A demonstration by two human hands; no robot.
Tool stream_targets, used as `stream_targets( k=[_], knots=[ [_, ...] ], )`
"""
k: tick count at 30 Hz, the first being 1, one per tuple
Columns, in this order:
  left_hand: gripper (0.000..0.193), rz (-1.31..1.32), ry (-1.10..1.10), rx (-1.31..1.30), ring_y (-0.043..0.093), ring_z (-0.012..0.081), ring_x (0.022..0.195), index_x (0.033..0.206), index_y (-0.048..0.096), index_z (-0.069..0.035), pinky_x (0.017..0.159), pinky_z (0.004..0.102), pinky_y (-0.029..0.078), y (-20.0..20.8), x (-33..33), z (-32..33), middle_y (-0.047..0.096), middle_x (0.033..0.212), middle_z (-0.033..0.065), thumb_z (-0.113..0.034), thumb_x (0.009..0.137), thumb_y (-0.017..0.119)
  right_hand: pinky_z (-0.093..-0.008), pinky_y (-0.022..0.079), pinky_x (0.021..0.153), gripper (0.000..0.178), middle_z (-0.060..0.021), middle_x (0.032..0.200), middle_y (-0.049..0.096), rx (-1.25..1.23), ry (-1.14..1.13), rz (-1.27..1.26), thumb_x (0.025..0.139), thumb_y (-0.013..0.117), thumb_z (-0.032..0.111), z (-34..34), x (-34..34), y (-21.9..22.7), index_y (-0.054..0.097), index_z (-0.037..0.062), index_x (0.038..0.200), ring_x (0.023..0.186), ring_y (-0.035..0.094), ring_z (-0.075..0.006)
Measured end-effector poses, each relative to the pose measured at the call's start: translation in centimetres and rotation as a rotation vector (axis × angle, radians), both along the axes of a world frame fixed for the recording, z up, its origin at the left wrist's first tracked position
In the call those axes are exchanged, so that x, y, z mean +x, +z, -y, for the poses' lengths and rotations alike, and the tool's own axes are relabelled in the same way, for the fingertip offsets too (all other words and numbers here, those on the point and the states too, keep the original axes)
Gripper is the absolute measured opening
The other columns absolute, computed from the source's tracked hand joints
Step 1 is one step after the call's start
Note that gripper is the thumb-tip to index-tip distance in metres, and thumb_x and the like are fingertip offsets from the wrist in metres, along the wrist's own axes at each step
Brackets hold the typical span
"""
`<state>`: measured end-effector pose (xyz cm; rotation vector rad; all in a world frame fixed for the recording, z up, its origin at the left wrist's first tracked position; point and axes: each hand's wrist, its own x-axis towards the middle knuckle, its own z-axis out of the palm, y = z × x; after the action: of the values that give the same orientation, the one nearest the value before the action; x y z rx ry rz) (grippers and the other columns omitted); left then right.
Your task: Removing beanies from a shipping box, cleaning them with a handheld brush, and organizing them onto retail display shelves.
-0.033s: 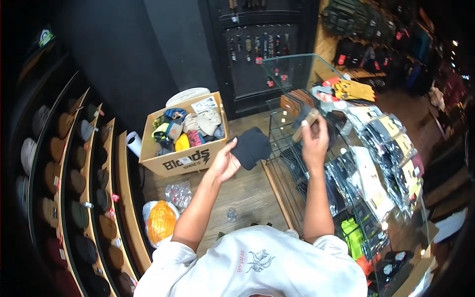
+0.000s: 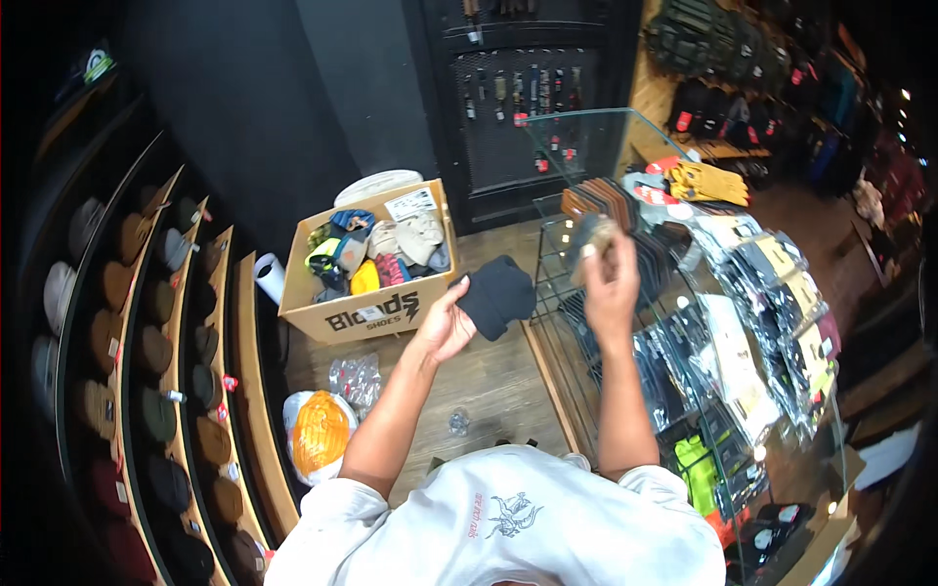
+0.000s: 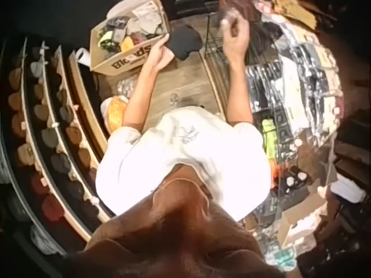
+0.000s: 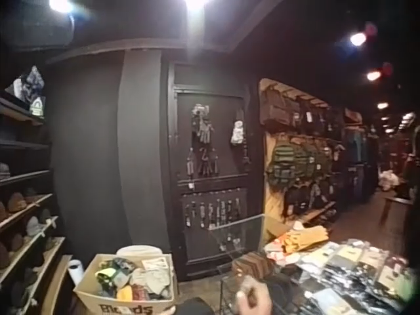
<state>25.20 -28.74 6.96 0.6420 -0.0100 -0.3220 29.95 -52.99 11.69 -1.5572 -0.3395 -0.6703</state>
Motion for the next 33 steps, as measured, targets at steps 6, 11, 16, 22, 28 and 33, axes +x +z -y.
stream_targets(
  k=[6,11,16,22,28,33],
  knots=[
    [0.043,0.008,0.243,0.053,0.061,0.0238,0.119,0.138,0.047,0.003,0.101,0.0387,0.050,-3.1,-5.6,-4.2,0.060,0.132,0.0150,-0.023,0.104,0.044,-0.0375,0.051,0.088,0.035,-0.0170,0.110,0.061,-0.528,0.379,0.190,0.088,0.070,0.012,-9.8,-3.3,-5.9,0.063,0.0003,0.121,0.101,0.062,-0.0338],
    [0.039,-0.114,0.335,0.125,0.061,0.0239,0.119,0.135,0.048,0.006,0.102,0.0380,0.050,-4.1,-10.2,-6.7,0.060,0.131,0.0166,-0.017,0.104,0.046,-0.0384,0.048,0.091,0.038,-0.0166,0.113,0.059,-0.496,0.580,0.099,0.092,0.065,0.015,-11.6,-2.3,-5.0,0.061,0.0049,0.128,0.105,0.059,-0.0337],
    [0.039,-0.108,0.401,0.210,0.058,0.0245,0.122,0.137,0.047,0.004,0.106,0.0398,0.046,-4.6,-13.0,-8.2,0.057,0.135,0.0146,-0.019,0.105,0.046,-0.0399,0.046,0.091,0.039,-0.0131,0.118,0.060,-0.643,0.661,0.137,0.091,0.065,0.014,-14.2,-1.2,-9.0,0.062,0.0080,0.129,0.107,0.058,-0.0324],
    [0.045,-0.073,0.376,0.226,0.055,0.0280,0.128,0.141,0.042,0.006,0.109,0.0436,0.044,-6.2,-15.2,-10.2,0.054,0.139,0.0181,-0.021,0.104,0.045,-0.0387,0.044,0.099,0.046,-0.0137,0.119,0.060,-0.574,0.967,0.263,0.089,0.065,0.011,-15.7,-5.2,-5.5,0.058,0.0041,0.133,0.112,0.057,-0.0327],
    [0.045,-0.131,0.368,0.229,0.056,0.0259,0.126,0.142,0.040,0.005,0.106,0.0416,0.046,-5.8,-15.8,-10.5,0.054,0.139,0.0178,-0.022,0.106,0.042,-0.0377,0.046,0.100,0.046,-0.0145,0.124,0.059,-0.606,0.929,-0.030,0.091,0.063,0.012,-14.5,-0.8,-11.6,0.057,0.0091,0.136,0.116,0.058,-0.0326],
    [0.043,-0.051,0.358,0.296,0.057,0.0252,0.125,0.141,0.044,0.002,0.105,0.0434,0.047,-5.3,-16.3,-11.1,0.057,0.136,0.0161,-0.024,0.106,0.043,-0.0395,0.044,0.100,0.042,-0.0140,0.123,0.060,-0.590,1.022,0.251,0.088,0.064,0.008,-17.6,-4.2,-8.7,0.061,0.0059,0.130,0.116,0.056,-0.0326]
  ],
)
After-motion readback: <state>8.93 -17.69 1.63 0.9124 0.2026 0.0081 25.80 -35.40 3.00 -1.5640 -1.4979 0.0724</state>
